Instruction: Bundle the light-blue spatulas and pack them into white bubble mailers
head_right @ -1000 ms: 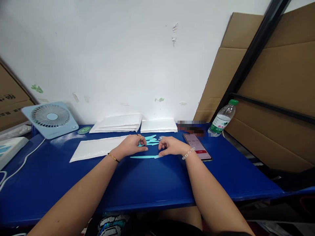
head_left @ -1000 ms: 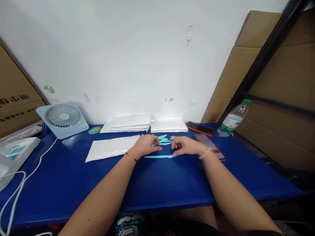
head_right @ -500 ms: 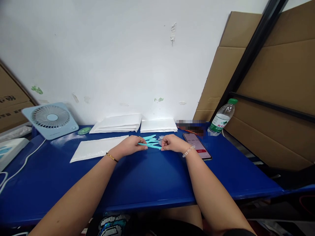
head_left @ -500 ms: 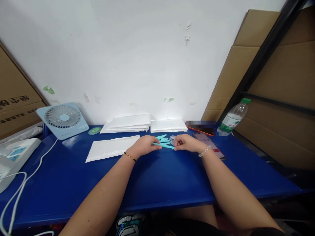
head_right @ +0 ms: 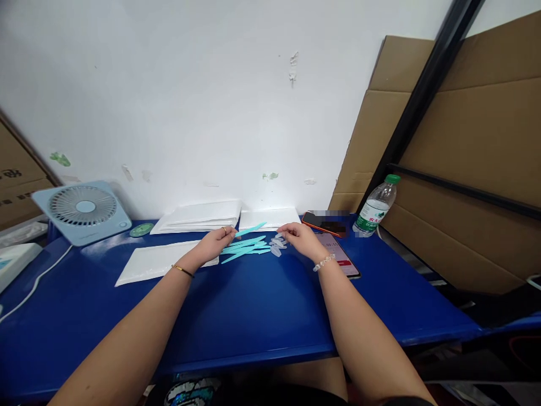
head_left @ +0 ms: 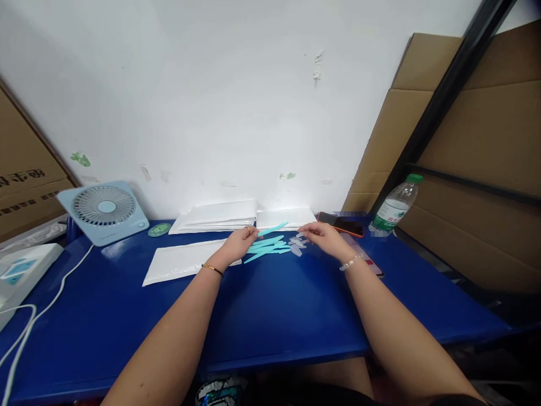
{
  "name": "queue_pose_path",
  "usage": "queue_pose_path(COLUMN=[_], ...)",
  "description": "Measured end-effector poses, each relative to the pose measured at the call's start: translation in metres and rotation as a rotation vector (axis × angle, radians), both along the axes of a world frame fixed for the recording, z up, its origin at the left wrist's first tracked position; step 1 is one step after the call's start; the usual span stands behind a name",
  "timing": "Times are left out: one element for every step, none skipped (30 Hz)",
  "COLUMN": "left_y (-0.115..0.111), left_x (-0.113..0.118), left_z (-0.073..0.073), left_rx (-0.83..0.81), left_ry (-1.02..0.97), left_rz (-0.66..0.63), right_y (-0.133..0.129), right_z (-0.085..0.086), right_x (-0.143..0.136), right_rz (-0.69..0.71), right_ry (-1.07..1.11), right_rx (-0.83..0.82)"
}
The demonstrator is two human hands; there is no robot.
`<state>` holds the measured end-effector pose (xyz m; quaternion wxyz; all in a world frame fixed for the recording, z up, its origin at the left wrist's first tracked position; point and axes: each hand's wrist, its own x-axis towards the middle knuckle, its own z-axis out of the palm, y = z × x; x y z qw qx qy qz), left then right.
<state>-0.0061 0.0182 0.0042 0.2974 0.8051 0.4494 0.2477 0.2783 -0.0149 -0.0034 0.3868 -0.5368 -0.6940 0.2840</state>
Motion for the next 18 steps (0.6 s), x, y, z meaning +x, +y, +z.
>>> queue_pose_path(left_y=[0.001,0.002,0.002,0.003,0.004,0.005,0.006,0.006,0.006,0.006,0.006,0.006,0.006,0.006,0.006,0.005,0.005,0.005], left_x=[0.0,0.001,0.001,0.001,0.001,0.0,0.0,0.0,0.0,0.001,0.001,0.001,0.001,0.001,0.001,0.001,0.001,0.001], left_z=[-0.001,-0.001,-0.002,-0.003,-0.004,-0.005,-0.005,-0.006,-0.006,-0.006,-0.006,-0.006,-0.005,-0.005,-0.005,-0.005,-0.005,-0.005], left_rx=[0.003,0.003,0.001,0.001,0.001,0.001,0.003,0.009,0.017,0.024,0.032,0.041,0.051,0.059,0.066,0.072,0.077,0.079], left_ry=[-0.018,-0.031,-0.04,-0.049,-0.059,-0.066,-0.071,-0.073,-0.071,-0.065,-0.058,-0.05,-0.043,-0.037,-0.033,-0.028,-0.024,-0.021], left_rz=[0.017,0.03,0.038,0.042,0.046,0.047,0.047,0.047,0.049,0.048,0.048,0.049,0.051,0.054,0.057,0.06,0.063,0.066], right_y=[0.0,0.0,0.0,0.0,0.001,0.001,0.002,0.002,0.002,0.001,0.001,0.0,-0.001,-0.002,-0.003,-0.003,-0.004,-0.004], right_z=[0.0,-0.001,-0.002,-0.002,-0.003,-0.004,-0.004,-0.005,-0.005,-0.005,-0.005,-0.004,-0.004,-0.004,-0.003,-0.003,-0.003,-0.003], right_x=[-0.003,-0.005,-0.008,-0.01,-0.012,-0.014,-0.015,-0.016,-0.018,-0.019,-0.021,-0.022,-0.024,-0.026,-0.027,-0.029,-0.03,-0.032], right_rz=[-0.015,-0.021,-0.018,-0.011,-0.005,-0.002,-0.005,-0.011,-0.015,-0.011,0.001,0.021,0.044,0.067,0.082,0.092,0.096,0.098], right_ry=[0.022,0.057,0.104,0.161,0.223,0.282,0.334,0.38,0.421,0.457,0.492,0.528,0.562,0.589,0.609,0.622,0.63,0.636], right_rx=[0.011,0.013,0.01,0.006,0.001,-0.006,-0.013,-0.021,-0.026,-0.031,-0.035,-0.039,-0.045,-0.053,-0.063,-0.073,-0.081,-0.088])
